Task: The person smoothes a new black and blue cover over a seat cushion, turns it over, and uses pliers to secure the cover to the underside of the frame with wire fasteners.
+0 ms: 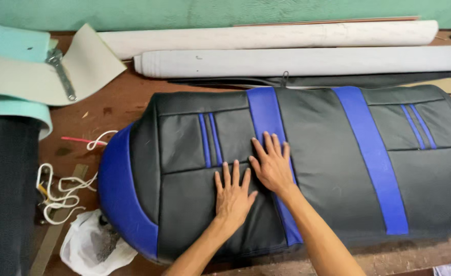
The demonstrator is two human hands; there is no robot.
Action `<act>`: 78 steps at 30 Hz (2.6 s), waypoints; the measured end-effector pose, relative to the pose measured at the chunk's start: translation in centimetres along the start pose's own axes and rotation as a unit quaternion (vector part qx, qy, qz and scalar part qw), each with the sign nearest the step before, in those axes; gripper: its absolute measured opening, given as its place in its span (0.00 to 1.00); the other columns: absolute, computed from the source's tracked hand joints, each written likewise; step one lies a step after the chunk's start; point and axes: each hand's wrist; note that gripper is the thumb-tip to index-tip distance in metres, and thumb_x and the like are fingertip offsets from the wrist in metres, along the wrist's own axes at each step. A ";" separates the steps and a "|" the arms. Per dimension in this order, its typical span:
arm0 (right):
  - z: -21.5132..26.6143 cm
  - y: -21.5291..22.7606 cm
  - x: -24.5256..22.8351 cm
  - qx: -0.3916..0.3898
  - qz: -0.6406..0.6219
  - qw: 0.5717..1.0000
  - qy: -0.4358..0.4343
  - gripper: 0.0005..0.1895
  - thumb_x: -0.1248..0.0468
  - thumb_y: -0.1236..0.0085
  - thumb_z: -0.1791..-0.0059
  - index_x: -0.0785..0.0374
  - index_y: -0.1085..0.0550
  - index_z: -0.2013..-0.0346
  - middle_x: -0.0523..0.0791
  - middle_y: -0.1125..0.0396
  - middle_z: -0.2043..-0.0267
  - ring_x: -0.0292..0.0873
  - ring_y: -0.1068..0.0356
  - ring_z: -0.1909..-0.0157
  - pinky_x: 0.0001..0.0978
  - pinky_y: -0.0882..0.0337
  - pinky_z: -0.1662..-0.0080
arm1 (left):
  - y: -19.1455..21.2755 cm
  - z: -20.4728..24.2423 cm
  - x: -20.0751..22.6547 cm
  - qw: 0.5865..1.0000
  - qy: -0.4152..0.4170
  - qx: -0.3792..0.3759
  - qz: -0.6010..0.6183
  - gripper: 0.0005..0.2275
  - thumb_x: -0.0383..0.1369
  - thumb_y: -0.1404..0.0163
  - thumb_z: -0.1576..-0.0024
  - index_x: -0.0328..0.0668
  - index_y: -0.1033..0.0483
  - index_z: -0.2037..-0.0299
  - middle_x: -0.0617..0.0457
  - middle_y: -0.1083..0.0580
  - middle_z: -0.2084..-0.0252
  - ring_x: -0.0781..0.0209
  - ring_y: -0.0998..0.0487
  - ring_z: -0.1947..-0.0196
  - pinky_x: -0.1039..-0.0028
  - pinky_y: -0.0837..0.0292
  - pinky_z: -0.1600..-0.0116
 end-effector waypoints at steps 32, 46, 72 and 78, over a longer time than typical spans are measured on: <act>9.5 1.4 -4.7 0.025 -0.050 0.997 -0.058 0.28 0.55 0.46 0.49 0.59 0.33 0.34 0.58 0.47 0.27 0.63 0.50 0.26 0.62 0.51 0.32 | -1.3 4.1 -0.7 0.997 0.007 0.077 -0.016 0.26 0.44 0.54 0.41 0.45 0.34 0.33 0.29 0.47 0.28 0.23 0.51 0.29 0.36 0.58 0.30; 13.0 1.3 -5.1 0.084 -0.087 0.991 -0.063 0.23 0.59 0.45 0.49 0.58 0.27 0.39 0.55 0.41 0.30 0.61 0.46 0.27 0.57 0.49 0.30 | -2.2 4.7 -1.1 0.993 -0.015 0.117 -0.031 0.24 0.44 0.55 0.39 0.46 0.33 0.33 0.31 0.44 0.27 0.23 0.50 0.28 0.38 0.58 0.28; 12.1 9.3 8.4 0.020 -0.125 0.992 -0.019 0.27 0.60 0.44 0.51 0.68 0.31 0.39 0.63 0.41 0.34 0.64 0.43 0.32 0.59 0.43 0.37 | -3.6 0.7 13.5 0.997 0.038 0.055 0.040 0.22 0.34 0.50 0.43 0.38 0.33 0.38 0.28 0.40 0.32 0.26 0.43 0.31 0.40 0.49 0.31; 13.1 6.4 13.8 0.087 -0.083 0.992 -0.034 0.26 0.60 0.47 0.49 0.68 0.31 0.38 0.64 0.43 0.32 0.65 0.44 0.30 0.61 0.45 0.34 | -7.6 -1.7 19.5 0.992 -0.017 0.111 0.054 0.26 0.29 0.55 0.45 0.38 0.37 0.32 0.26 0.43 0.30 0.21 0.47 0.30 0.40 0.54 0.30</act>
Point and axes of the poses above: each hand's wrist, its own z-axis away from the middle knuckle, its own y-axis out of the back of the hand, x = y × z
